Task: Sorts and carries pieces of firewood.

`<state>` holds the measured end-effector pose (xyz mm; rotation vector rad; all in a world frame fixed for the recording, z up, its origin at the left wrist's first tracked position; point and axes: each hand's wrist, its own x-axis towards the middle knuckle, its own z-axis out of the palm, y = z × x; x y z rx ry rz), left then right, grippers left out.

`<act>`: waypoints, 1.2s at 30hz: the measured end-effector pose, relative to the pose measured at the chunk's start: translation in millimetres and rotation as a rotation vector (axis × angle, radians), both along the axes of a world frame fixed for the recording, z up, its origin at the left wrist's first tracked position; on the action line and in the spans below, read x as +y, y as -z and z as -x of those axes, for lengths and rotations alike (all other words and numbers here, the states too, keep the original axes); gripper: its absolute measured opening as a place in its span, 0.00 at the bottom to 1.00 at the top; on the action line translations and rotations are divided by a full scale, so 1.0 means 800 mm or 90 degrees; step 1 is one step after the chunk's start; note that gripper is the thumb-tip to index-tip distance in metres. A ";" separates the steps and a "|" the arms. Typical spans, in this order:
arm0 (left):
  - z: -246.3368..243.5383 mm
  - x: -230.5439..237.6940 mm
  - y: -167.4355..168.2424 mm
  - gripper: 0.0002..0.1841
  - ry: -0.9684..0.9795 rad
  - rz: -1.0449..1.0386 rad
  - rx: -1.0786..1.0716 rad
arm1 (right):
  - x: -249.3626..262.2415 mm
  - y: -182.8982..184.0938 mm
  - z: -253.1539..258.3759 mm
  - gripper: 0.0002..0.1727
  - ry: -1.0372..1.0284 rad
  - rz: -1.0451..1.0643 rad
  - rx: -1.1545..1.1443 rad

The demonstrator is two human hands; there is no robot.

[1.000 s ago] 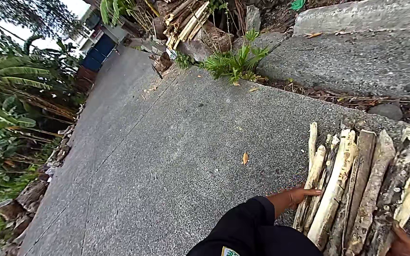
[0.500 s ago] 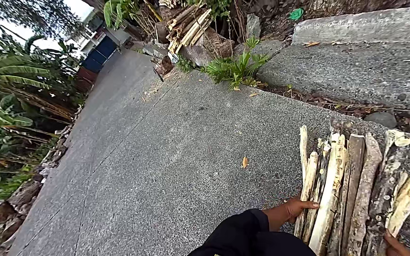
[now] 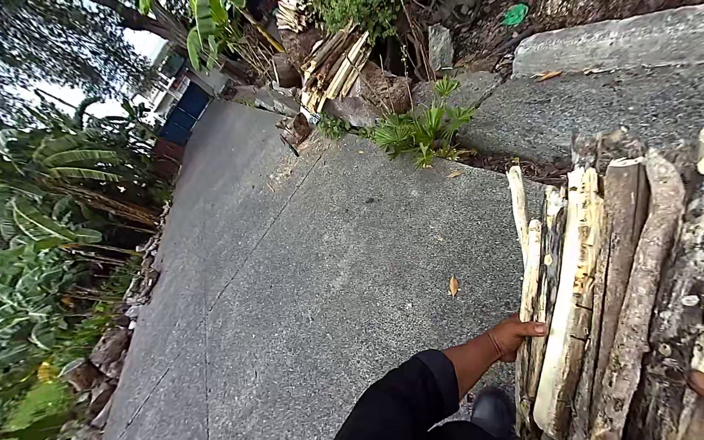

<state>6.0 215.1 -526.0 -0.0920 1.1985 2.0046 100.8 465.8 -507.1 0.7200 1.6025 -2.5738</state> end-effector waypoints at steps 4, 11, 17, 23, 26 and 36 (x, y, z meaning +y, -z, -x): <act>-0.015 -0.028 -0.113 0.44 0.007 -0.038 0.001 | -0.021 -0.120 -0.030 0.43 -0.016 -0.008 0.019; -0.061 -0.114 -0.318 0.49 -0.058 -0.042 -0.007 | -0.104 -0.364 -0.046 0.33 -0.080 0.008 0.002; -0.089 -0.272 -0.539 0.52 -0.136 0.090 -0.028 | -0.248 -0.543 -0.039 0.33 -0.169 0.013 -0.072; -0.116 -0.462 -0.705 0.55 -0.194 0.157 -0.026 | -0.442 -0.717 -0.039 0.43 -0.209 0.036 -0.102; -0.137 -0.551 -0.758 0.52 -0.221 0.145 -0.021 | -0.528 -0.766 -0.041 0.47 -0.234 0.068 -0.097; -0.159 -0.764 -0.831 0.45 -0.385 0.135 0.015 | -0.735 -0.843 0.019 0.58 -0.371 0.161 -0.101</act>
